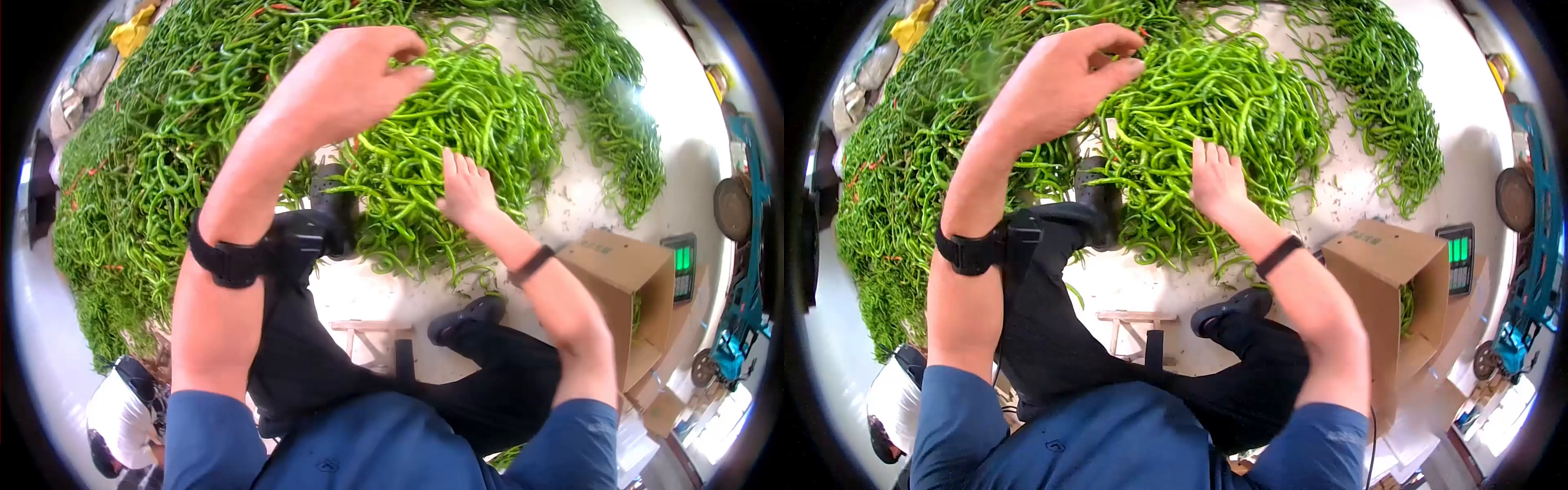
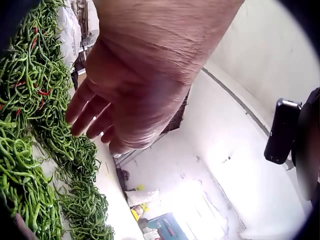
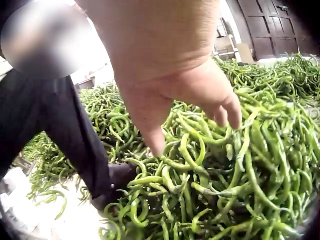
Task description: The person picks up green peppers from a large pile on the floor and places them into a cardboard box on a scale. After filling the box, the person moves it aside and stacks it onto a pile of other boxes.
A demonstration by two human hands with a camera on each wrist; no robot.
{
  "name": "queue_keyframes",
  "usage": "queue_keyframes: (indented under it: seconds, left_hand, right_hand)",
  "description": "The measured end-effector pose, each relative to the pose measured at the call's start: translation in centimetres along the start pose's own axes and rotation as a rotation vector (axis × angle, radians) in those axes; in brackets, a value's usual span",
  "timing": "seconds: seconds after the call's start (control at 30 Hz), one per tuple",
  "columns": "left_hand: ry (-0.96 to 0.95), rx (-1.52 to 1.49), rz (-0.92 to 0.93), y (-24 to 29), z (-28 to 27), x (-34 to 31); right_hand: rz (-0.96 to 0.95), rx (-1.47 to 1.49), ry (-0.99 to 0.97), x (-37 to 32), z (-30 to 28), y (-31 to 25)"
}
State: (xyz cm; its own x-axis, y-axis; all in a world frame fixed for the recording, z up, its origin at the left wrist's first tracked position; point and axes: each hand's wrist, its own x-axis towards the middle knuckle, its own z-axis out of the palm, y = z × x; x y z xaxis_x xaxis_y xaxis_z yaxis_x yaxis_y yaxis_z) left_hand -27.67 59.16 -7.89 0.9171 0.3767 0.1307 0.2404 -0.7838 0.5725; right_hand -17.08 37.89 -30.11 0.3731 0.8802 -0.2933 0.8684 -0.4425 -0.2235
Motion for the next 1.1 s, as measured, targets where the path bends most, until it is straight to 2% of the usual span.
queue_keyframes:
  seconds: [0.03, 0.1, 0.17, 0.27, 0.37, 0.4, 0.5, 0.53, 0.67, 0.73, 0.77, 0.87, 0.93, 1.07, 1.1]
  left_hand:
    - [0.02, 0.021, 0.034, -0.5, -0.1, -0.1]
    - [-0.017, -0.023, 0.025, -0.5, -0.8, -0.3]
    - [-0.03, -0.025, 0.025, -0.9, -1.0, -0.6]
    - [-0.054, -0.02, 0.044, -1.5, -1.4, -1.0]
    - [-0.053, -0.014, 0.071, -2.4, -2.0, -1.7]
    - [-0.047, -0.001, 0.078, -2.6, -2.3, -2.0]
    - [-0.063, -0.007, 0.077, -2.8, -2.7, -2.9]
    - [-0.077, -0.012, 0.066, -2.8, -2.8, -3.1]
    - [-0.106, -0.028, 0.061, -2.5, -2.9, -3.9]
    - [-0.166, 0.023, 0.139, -2.7, -3.1, -3.6]
    - [-0.195, 0.047, 0.172, -2.9, -3.2, -3.7]
    - [-0.196, -0.02, 0.117, -2.5, -3.3, -3.6]
    - [-0.21, -0.036, 0.103, -2.2, -3.3, -3.5]
    - [-0.221, -0.058, 0.105, -1.9, -2.9, -3.4]
    - [-0.22, -0.062, 0.106, -1.9, -3.0, -3.5]
  right_hand:
    - [-0.032, -0.034, 0.124, 2.1, 2.5, 0.0]
    - [-0.054, -0.168, 0.239, 4.3, 3.5, -1.1]
    - [0.014, -0.201, 0.189, 6.0, 4.7, -1.8]
    - [0.076, -0.079, 0.127, 7.4, 6.0, -1.5]
    - [0.056, -0.175, 0.128, 5.8, 7.9, -1.8]
    - [-0.015, -0.137, 0.213, 4.8, 7.8, -2.1]
    - [0.054, -0.13, 0.135, 5.8, 7.2, -2.0]
    - [-0.024, -0.13, 0.208, 6.6, 7.9, -1.5]
    - [-0.048, -0.107, 0.235, 8.5, 9.7, -1.3]
    - [-0.08, -0.154, 0.282, 7.2, 9.8, -1.0]
    - [-0.098, -0.117, 0.264, 7.0, 10.2, -0.1]
    - [-0.158, 0.26, 0.131, 9.7, 15.5, 6.2]
    - [-0.18, 0.078, 0.075, 8.4, 11.6, 3.6]
    - [-0.172, 0.631, 0.037, 7.0, 8.3, 1.1]
    - [-0.178, 0.661, 0.027, 7.1, 8.5, 1.8]
